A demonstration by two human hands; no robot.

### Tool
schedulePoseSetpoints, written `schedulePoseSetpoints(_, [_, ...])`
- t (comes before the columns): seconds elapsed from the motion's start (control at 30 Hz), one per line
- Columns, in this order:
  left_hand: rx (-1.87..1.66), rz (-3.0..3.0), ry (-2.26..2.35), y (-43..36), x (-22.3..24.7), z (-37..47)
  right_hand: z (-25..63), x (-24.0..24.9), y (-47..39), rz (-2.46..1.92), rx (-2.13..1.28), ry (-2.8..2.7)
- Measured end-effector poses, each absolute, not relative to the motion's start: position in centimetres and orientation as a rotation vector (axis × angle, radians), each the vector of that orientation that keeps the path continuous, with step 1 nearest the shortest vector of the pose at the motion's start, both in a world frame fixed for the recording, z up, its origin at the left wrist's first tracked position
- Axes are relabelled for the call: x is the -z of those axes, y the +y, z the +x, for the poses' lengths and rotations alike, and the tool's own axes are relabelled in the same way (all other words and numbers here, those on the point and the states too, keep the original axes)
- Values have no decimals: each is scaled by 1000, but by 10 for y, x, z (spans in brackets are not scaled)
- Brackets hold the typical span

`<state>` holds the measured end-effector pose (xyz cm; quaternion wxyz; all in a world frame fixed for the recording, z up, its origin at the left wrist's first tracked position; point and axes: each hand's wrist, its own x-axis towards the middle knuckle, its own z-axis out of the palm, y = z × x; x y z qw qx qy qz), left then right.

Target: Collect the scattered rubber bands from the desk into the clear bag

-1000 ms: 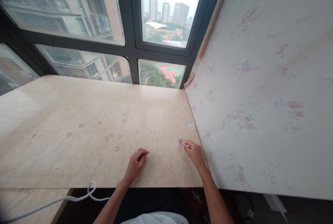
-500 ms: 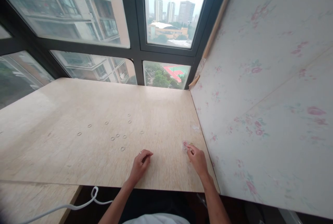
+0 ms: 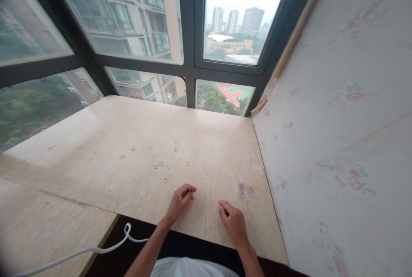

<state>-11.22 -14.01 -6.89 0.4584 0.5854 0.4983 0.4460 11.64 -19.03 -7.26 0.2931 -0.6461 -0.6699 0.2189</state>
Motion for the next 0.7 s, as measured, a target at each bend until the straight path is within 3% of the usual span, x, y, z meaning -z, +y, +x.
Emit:
schedulePoseSetpoints(0.37, [-1725,749,1929,-93,55,-214,105,98,-192,-1714,-246,-1769])
schedulePoseSetpoints(0.7, [-1451,910,2333,-35,55,-303,112,98,-203,-1485,-664,-1529])
